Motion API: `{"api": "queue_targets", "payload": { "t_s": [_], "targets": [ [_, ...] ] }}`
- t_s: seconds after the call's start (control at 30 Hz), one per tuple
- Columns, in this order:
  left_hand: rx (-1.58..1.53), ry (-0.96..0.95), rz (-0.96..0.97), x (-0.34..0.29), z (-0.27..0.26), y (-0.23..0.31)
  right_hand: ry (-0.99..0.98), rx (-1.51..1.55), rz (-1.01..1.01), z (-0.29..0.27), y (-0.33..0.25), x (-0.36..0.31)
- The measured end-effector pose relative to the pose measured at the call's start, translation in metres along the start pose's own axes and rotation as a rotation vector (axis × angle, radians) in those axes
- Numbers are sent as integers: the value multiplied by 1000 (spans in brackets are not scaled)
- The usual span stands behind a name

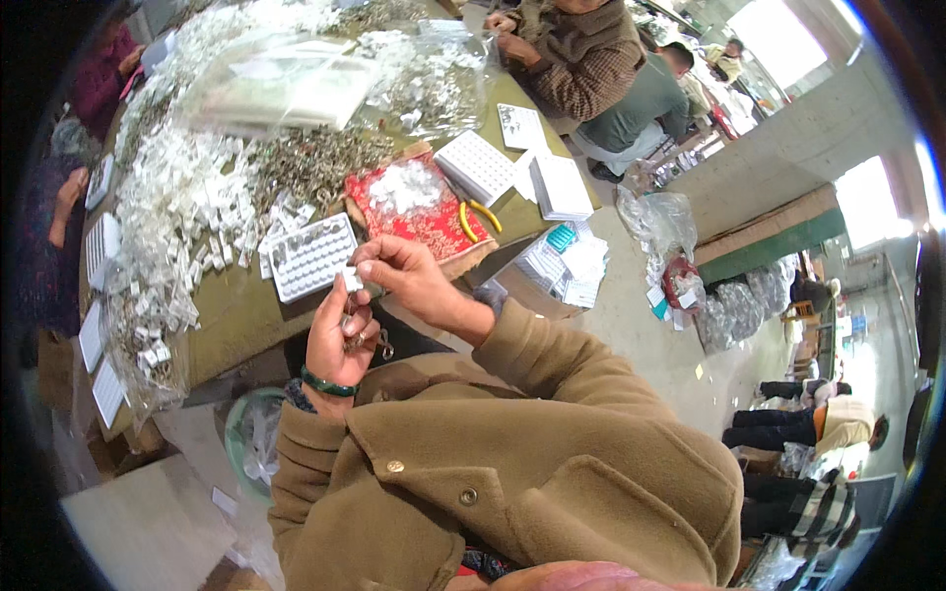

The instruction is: The person repeatedly picks small white plastic housings and metal components from a table, inserts the metal parts into the housings, and places the assembled units into a white tray. The person also uses a small light source to illuminate the components during assembly.

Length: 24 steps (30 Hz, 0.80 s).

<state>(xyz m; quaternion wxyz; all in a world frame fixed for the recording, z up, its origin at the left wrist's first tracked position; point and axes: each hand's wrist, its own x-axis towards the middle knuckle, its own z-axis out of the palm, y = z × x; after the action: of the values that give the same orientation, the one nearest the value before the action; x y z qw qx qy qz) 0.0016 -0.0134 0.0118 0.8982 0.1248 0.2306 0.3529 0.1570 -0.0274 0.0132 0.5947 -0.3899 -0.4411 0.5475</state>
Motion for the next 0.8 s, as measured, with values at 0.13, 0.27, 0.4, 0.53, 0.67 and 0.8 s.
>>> {"api": "queue_targets", "payload": {
  "t_s": [0.13, 0.27, 0.4, 0.53, 0.67, 0.8],
  "targets": [
    [-56, -23, 2, -4, -2, -2, 77, -139, -147, 10, 8, -4],
    [-29, 42, 88, -5, -1, -5, 25, -30, -7, 15, 5, -3],
    [14, -15, 73, -7, 0, -5, -45, 39, 9, 13, -4, -3],
    [84, 42, 106, -10, 1, -7, -47, -221, -61, 10, -5, -6],
    [263, 134, 177, -14, 1, -10, -1, -463, -159, 10, 1, -10],
    [332, 206, 241, -16, -2, -9, -78, -384, -33, 10, 2, -8]
  ]
}}
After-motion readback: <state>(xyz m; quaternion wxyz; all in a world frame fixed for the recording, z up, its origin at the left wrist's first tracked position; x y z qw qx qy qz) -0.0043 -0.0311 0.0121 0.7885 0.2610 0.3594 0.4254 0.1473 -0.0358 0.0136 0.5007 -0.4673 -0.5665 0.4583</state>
